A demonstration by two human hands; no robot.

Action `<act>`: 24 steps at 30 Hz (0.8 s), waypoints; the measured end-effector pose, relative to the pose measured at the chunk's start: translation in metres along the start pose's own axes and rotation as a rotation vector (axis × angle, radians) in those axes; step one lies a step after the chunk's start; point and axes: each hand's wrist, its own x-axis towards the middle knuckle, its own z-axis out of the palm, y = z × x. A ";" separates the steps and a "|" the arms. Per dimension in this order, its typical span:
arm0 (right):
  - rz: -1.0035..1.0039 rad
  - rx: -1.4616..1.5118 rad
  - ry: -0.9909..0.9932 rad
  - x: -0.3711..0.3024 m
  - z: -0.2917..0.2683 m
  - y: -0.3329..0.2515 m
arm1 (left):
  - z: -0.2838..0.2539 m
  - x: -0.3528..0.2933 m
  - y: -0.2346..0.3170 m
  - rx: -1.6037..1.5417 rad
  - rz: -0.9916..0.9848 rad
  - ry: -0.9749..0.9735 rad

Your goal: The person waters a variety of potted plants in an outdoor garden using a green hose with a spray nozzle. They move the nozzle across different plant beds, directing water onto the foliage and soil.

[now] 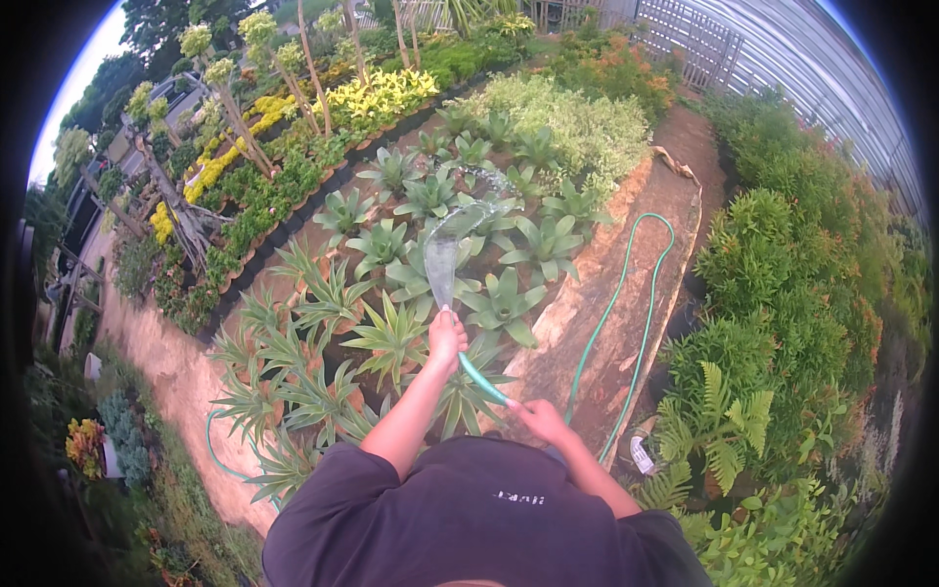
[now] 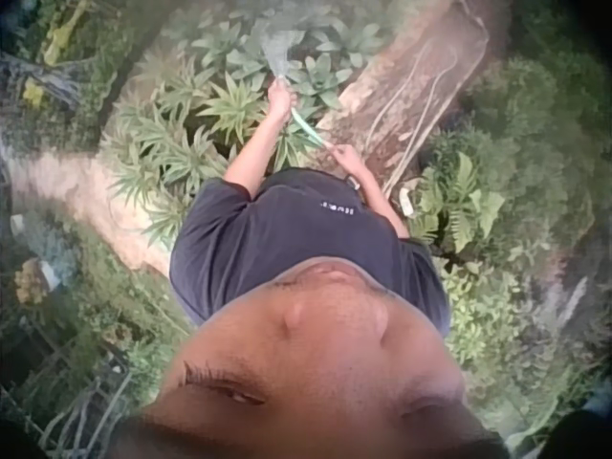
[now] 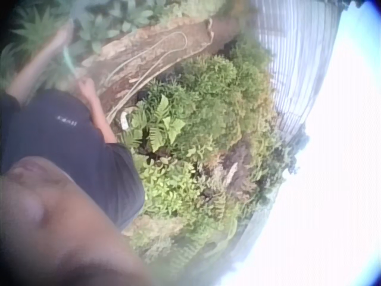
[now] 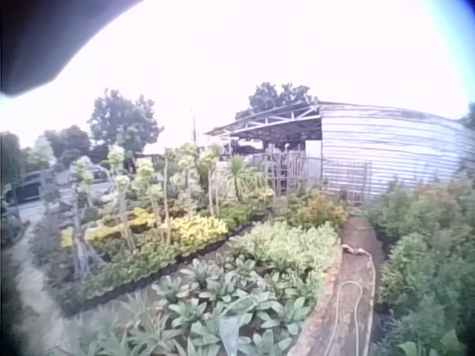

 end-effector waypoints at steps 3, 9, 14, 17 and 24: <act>0.031 -0.021 -0.041 -0.004 -0.008 0.001 | -0.002 -0.003 -0.001 0.033 -0.103 -0.107; 0.033 -0.107 -0.180 -0.014 0.000 0.008 | 0.003 -0.010 -0.007 0.467 -0.340 -0.457; 0.086 -0.017 -0.116 -0.017 0.003 0.012 | 0.004 -0.007 -0.006 0.186 -0.263 -0.249; 0.102 -0.027 -0.054 -0.014 -0.007 0.007 | 0.004 -0.012 -0.009 -0.052 -0.124 -0.079; 0.077 -0.072 -0.060 -0.017 -0.023 -0.002 | -0.007 -0.009 -0.017 -0.059 -0.206 -0.058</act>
